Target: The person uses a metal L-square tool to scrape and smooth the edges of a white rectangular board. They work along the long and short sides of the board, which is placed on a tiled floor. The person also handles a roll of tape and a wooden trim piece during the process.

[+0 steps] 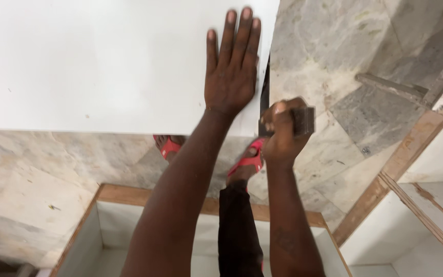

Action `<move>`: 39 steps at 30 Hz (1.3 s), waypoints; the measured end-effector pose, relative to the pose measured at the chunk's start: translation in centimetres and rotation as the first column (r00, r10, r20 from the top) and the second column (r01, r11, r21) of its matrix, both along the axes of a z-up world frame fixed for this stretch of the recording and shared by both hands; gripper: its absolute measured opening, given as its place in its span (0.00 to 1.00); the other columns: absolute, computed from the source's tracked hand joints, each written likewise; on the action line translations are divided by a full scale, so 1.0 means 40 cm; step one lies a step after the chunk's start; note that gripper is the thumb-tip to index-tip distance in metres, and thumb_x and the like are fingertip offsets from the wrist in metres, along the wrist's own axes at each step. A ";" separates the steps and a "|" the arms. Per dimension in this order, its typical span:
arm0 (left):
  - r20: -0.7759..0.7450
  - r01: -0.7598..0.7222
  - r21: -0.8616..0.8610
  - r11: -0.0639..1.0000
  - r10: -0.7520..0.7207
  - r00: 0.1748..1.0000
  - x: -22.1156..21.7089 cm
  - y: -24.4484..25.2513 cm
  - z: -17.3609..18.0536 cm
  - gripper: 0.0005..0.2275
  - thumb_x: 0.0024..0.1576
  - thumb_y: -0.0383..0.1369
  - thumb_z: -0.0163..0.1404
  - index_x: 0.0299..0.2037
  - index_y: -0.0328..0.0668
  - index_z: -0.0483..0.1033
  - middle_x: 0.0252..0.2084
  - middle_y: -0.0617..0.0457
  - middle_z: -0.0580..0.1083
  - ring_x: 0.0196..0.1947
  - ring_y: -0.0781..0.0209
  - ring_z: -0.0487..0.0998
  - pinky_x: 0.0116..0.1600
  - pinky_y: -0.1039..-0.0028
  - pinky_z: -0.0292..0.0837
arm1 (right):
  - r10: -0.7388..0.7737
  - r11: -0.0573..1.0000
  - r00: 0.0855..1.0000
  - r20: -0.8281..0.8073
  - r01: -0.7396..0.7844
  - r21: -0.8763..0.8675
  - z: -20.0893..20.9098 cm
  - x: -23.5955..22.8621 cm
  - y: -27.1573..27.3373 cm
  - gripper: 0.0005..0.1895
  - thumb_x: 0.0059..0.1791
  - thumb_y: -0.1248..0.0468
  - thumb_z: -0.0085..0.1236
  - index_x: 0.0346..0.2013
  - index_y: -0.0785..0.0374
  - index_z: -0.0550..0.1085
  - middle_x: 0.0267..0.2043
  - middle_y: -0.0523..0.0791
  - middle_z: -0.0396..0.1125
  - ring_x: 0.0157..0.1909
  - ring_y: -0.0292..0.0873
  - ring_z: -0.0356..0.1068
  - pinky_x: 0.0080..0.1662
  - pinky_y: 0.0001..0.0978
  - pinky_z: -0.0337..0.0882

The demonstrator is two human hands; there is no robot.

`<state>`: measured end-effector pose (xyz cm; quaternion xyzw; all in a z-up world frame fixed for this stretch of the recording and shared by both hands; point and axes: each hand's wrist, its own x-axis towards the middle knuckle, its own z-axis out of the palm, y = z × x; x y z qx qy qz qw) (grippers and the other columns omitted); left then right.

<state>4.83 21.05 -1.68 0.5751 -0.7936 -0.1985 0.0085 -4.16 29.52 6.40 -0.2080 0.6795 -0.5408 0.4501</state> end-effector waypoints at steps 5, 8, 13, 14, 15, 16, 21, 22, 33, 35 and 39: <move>-0.064 -0.081 0.003 0.997 0.081 0.995 0.024 0.087 0.012 0.24 0.75 0.38 0.36 0.80 0.44 0.48 0.82 0.52 0.45 0.83 0.54 0.41 0.83 0.52 0.31 | -0.041 0.984 0.969 0.243 0.082 -0.161 0.092 -0.007 0.070 0.11 0.56 0.67 0.53 0.32 0.60 0.61 0.22 0.39 0.52 0.26 0.35 0.51 0.36 0.33 0.60; -0.050 -0.063 0.059 0.996 0.066 0.997 0.048 0.180 0.027 0.26 0.72 0.39 0.36 0.79 0.44 0.48 0.81 0.50 0.46 0.81 0.51 0.41 0.79 0.49 0.30 | 0.006 0.982 0.988 0.153 0.023 -0.186 0.141 -0.004 0.118 0.12 0.57 0.66 0.52 0.32 0.61 0.61 0.22 0.41 0.53 0.23 0.34 0.52 0.34 0.32 0.62; -0.001 -0.040 -0.002 0.999 0.040 0.999 0.056 0.207 -0.013 0.25 0.75 0.39 0.36 0.81 0.46 0.47 0.83 0.53 0.44 0.82 0.54 0.41 0.82 0.51 0.28 | -0.002 0.994 0.996 0.084 0.011 -0.109 0.043 0.029 0.121 0.12 0.56 0.67 0.52 0.30 0.62 0.61 0.21 0.42 0.53 0.24 0.36 0.52 0.31 0.32 0.58; 0.014 -0.033 -0.010 0.999 0.033 0.999 0.058 0.199 -0.013 0.25 0.75 0.39 0.36 0.81 0.46 0.46 0.83 0.53 0.44 0.82 0.53 0.41 0.82 0.51 0.28 | 0.014 0.998 1.000 0.022 -0.012 -0.066 0.016 0.037 0.106 0.12 0.56 0.67 0.52 0.30 0.63 0.62 0.21 0.42 0.53 0.24 0.37 0.53 0.30 0.32 0.57; 0.007 -0.037 -0.010 0.999 0.037 0.999 0.061 0.197 -0.006 0.25 0.75 0.39 0.36 0.81 0.46 0.47 0.82 0.52 0.44 0.82 0.53 0.41 0.82 0.50 0.28 | -0.002 0.996 0.997 0.079 0.008 -0.084 0.015 0.031 0.105 0.13 0.57 0.66 0.53 0.31 0.63 0.62 0.22 0.42 0.53 0.24 0.36 0.52 0.32 0.33 0.58; -0.009 -0.042 -0.006 0.999 0.042 0.999 0.058 0.197 0.001 0.25 0.75 0.39 0.35 0.80 0.46 0.47 0.82 0.52 0.44 0.82 0.53 0.41 0.82 0.50 0.28 | -0.015 0.995 0.992 0.125 0.027 -0.098 0.020 0.013 0.101 0.13 0.57 0.66 0.53 0.32 0.62 0.62 0.22 0.42 0.53 0.23 0.36 0.52 0.33 0.34 0.59; -0.001 -0.043 0.003 0.999 0.043 0.999 0.055 0.225 -0.006 0.25 0.76 0.39 0.35 0.81 0.45 0.46 0.82 0.51 0.44 0.82 0.52 0.40 0.82 0.50 0.27 | 0.005 0.989 0.993 0.121 0.013 -0.146 0.077 0.005 0.200 0.13 0.56 0.63 0.55 0.31 0.62 0.63 0.23 0.43 0.58 0.25 0.35 0.53 0.32 0.30 0.58; -0.004 -0.041 0.014 0.999 0.041 0.999 0.055 0.218 -0.015 0.24 0.76 0.39 0.35 0.81 0.45 0.46 0.83 0.51 0.45 0.82 0.53 0.41 0.82 0.50 0.27 | -0.003 0.994 0.998 0.064 0.010 -0.107 0.057 0.021 0.207 0.11 0.55 0.62 0.54 0.31 0.63 0.64 0.24 0.45 0.60 0.25 0.36 0.54 0.31 0.29 0.58; 0.014 -0.050 0.001 0.999 0.050 0.999 0.059 0.225 -0.005 0.25 0.76 0.40 0.36 0.81 0.47 0.45 0.83 0.53 0.43 0.83 0.54 0.39 0.83 0.51 0.27 | 0.016 0.993 0.992 0.125 -0.002 -0.115 0.068 0.028 0.258 0.13 0.56 0.64 0.55 0.31 0.62 0.62 0.21 0.42 0.57 0.25 0.34 0.54 0.32 0.31 0.59; 0.009 -0.041 0.057 0.998 0.040 0.999 0.055 0.213 -0.006 0.25 0.76 0.40 0.35 0.81 0.47 0.45 0.83 0.53 0.43 0.82 0.54 0.39 0.82 0.51 0.27 | 0.048 0.998 0.998 -0.045 -0.047 0.033 0.018 0.053 0.230 0.12 0.55 0.65 0.53 0.30 0.63 0.63 0.21 0.43 0.57 0.24 0.34 0.53 0.30 0.30 0.59; -0.013 -0.042 -0.011 0.999 0.041 0.999 0.050 0.208 -0.011 0.26 0.76 0.40 0.36 0.81 0.46 0.44 0.83 0.53 0.42 0.83 0.55 0.38 0.82 0.51 0.26 | 0.011 0.997 0.992 0.125 0.000 -0.082 0.000 0.013 0.201 0.12 0.56 0.65 0.53 0.32 0.64 0.62 0.23 0.44 0.59 0.26 0.35 0.54 0.32 0.30 0.59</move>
